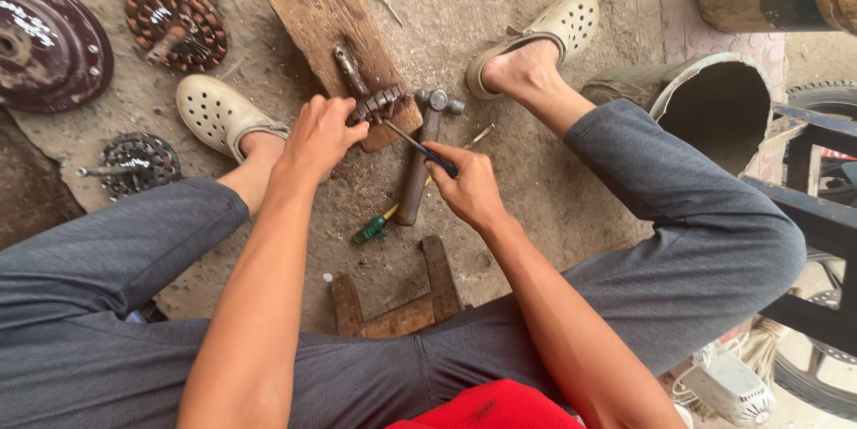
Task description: The person sits on the floor and uses a hammer and chisel to work on a small mechanical part placed on a wooden block. They repeatedly strike the part with the hammer while holding it steady with their other hand.
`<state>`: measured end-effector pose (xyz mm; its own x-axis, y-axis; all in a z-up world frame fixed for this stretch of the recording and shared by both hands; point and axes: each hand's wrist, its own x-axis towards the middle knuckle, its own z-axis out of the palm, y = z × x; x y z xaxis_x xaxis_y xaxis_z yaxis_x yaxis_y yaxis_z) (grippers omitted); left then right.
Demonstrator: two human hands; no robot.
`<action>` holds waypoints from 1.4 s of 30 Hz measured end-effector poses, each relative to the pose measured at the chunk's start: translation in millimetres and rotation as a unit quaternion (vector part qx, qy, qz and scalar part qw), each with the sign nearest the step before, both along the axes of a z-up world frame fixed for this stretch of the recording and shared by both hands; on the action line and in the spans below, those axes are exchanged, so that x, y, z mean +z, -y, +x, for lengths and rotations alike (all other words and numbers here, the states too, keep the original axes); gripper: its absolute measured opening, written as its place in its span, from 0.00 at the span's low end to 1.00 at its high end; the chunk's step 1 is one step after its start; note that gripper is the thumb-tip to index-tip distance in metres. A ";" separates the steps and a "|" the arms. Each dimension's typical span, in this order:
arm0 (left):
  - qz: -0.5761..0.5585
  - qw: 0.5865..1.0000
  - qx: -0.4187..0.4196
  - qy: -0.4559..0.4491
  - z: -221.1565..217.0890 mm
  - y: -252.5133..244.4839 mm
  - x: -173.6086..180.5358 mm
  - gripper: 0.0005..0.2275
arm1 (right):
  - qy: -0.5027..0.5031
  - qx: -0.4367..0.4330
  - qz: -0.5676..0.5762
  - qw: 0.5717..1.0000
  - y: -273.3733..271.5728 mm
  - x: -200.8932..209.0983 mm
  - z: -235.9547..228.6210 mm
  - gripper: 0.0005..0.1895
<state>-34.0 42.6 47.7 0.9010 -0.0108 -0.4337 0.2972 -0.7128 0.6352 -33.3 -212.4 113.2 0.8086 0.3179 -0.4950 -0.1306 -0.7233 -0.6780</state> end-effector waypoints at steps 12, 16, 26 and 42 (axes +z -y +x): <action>-0.024 0.997 0.057 -0.052 3.5 1.8 10.6 0.25 | 0.259 0.118 0.021 0.958 -30.5 9.1 0.0 0.17; -0.040 0.996 0.081 -0.006 -3.8 5.7 3.6 0.25 | 0.254 0.119 -0.001 0.960 -34.4 4.5 -0.1 0.16; -0.060 0.990 0.124 0.012 -9.8 9.7 -2.5 0.24 | 0.270 0.166 -0.032 0.948 -47.9 10.9 6.8 0.15; -0.042 0.999 0.001 0.006 4.7 -5.0 22.7 0.40 | 0.260 0.426 -0.085 0.862 -72.8 9.8 76.7 0.06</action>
<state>-29.3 47.6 70.4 0.9063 -0.0455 -0.4202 0.2898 -0.6568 0.6961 43.4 -139.6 123.0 0.4434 0.8654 -0.2335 0.7875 -0.5005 -0.3597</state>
